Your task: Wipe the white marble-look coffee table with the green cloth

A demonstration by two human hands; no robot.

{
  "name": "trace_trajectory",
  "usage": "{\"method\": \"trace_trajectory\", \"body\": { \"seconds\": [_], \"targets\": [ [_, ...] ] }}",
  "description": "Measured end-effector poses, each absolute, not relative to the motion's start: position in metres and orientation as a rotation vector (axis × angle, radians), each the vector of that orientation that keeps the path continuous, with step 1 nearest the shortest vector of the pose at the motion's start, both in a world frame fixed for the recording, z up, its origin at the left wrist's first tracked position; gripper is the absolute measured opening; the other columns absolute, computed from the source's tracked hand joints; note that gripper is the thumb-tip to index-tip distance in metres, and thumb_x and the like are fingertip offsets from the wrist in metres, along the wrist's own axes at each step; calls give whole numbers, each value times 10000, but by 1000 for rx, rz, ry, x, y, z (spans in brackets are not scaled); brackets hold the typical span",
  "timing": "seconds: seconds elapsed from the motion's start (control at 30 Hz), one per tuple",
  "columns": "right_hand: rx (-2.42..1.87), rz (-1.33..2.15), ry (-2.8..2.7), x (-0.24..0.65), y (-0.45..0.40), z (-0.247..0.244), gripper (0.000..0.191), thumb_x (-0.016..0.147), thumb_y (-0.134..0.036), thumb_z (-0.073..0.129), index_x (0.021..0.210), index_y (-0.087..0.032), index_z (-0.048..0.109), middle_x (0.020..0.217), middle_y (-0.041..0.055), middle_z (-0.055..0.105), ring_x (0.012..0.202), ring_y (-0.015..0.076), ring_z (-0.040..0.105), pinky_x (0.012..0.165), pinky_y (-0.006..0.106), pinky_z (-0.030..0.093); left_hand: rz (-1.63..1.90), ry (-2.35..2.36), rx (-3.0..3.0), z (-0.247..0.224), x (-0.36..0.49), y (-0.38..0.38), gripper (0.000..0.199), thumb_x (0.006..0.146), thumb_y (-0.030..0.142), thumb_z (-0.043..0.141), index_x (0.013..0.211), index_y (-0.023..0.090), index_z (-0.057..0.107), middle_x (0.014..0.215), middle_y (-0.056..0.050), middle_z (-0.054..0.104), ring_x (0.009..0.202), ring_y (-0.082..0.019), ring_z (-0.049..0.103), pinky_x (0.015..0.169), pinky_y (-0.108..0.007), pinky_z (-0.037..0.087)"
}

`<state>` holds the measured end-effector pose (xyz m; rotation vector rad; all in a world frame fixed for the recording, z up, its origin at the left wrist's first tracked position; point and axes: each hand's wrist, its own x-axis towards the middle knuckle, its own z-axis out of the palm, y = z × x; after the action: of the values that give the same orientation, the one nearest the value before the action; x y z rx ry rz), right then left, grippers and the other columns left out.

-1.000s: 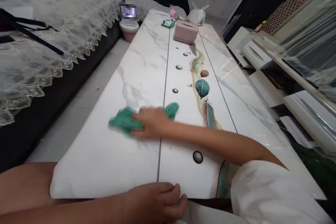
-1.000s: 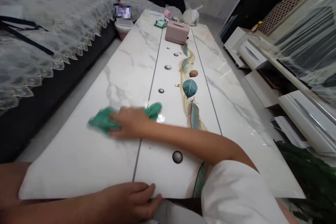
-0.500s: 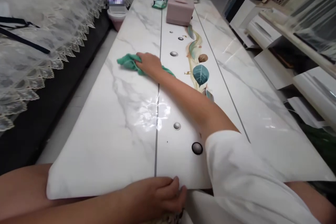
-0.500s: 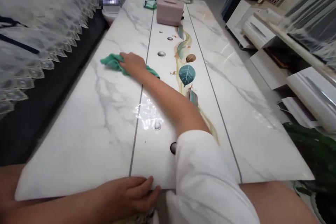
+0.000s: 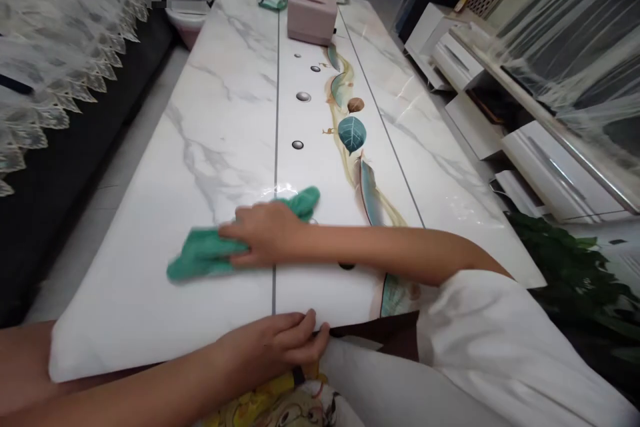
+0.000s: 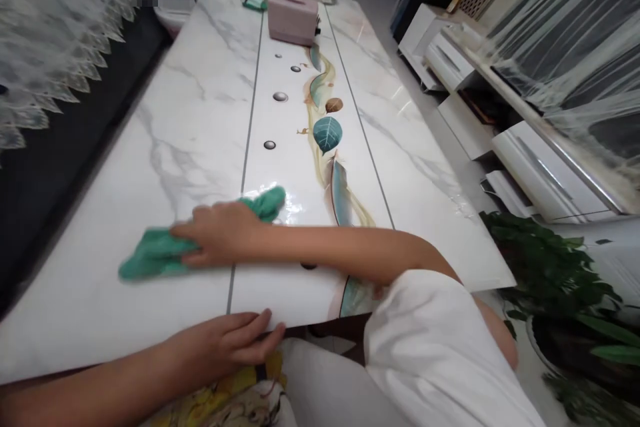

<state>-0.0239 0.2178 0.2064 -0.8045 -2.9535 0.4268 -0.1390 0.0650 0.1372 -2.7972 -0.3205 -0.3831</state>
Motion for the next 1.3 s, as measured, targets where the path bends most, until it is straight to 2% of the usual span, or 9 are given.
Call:
{"method": "trace_trajectory", "body": {
  "seconds": [0.2,0.33,0.57,0.73,0.87,0.93,1.0,1.13,1.3],
  "targets": [
    [-420,273,-3038,-3,176,198,466,1014,-696,382,1101,-437,760,1013,37,735,781,248,638,564,346,387,-407,-384,-2788,134,-138,60,322,980,264,645,1289,325,713,1503,3,494,1172,-149,514,1004,-252,448],
    [-942,122,-2927,-15,293,201,411,1028,-571,533,1306,-319,702,1152,106,702,931,266,651,700,332,455,-427,-309,-2856,137,-135,62,236,983,344,681,1198,369,776,1560,65,508,1200,-142,560,1061,-244,457],
    [-1753,-66,-2331,-13,477,215,446,1090,-429,426,1368,-171,661,1238,162,673,1079,299,648,835,355,474,-405,-263,-2867,134,-137,61,254,971,425,713,1213,398,784,1553,80,539,1201,-153,581,1076,-247,479],
    [-1509,91,-2558,1,370,212,425,999,-488,570,1313,-236,705,1124,81,711,943,218,636,760,298,441,-373,-302,-2811,137,-138,62,285,978,353,692,1256,350,755,1632,40,433,1238,-137,534,1104,-240,450],
    [-920,431,-2860,41,202,201,349,898,-641,618,1035,-370,790,852,32,714,701,235,607,539,349,375,-371,-342,-2807,127,-138,54,429,857,266,769,1281,334,747,1624,40,454,1265,-170,518,1067,-259,485],
    [-673,413,-2927,62,144,198,340,901,-685,586,919,-411,786,800,20,697,614,229,565,485,373,340,-420,-362,-2806,121,-138,49,543,743,208,814,1268,330,748,1585,33,513,1277,-219,509,995,-299,532],
    [-652,281,-2951,74,125,196,313,917,-671,603,923,-415,783,811,20,692,613,220,554,496,381,354,-341,-341,-2802,119,-137,47,554,772,226,808,1304,357,728,1560,64,532,1298,-216,498,1017,-295,529],
    [-855,82,-2939,70,198,195,299,952,-569,662,1083,-325,774,897,52,696,737,218,591,580,338,361,-150,-206,-2747,131,-138,53,427,1032,300,576,1440,412,634,1608,105,440,1321,-109,506,1182,-221,413],
    [-1560,-76,-2504,62,385,204,341,1050,-426,571,1258,-189,700,1153,115,683,942,231,610,741,298,392,-171,-146,-2772,138,-137,60,405,1056,299,547,1439,387,645,1623,60,456,1281,-112,554,1139,-229,453]
  ]
}}
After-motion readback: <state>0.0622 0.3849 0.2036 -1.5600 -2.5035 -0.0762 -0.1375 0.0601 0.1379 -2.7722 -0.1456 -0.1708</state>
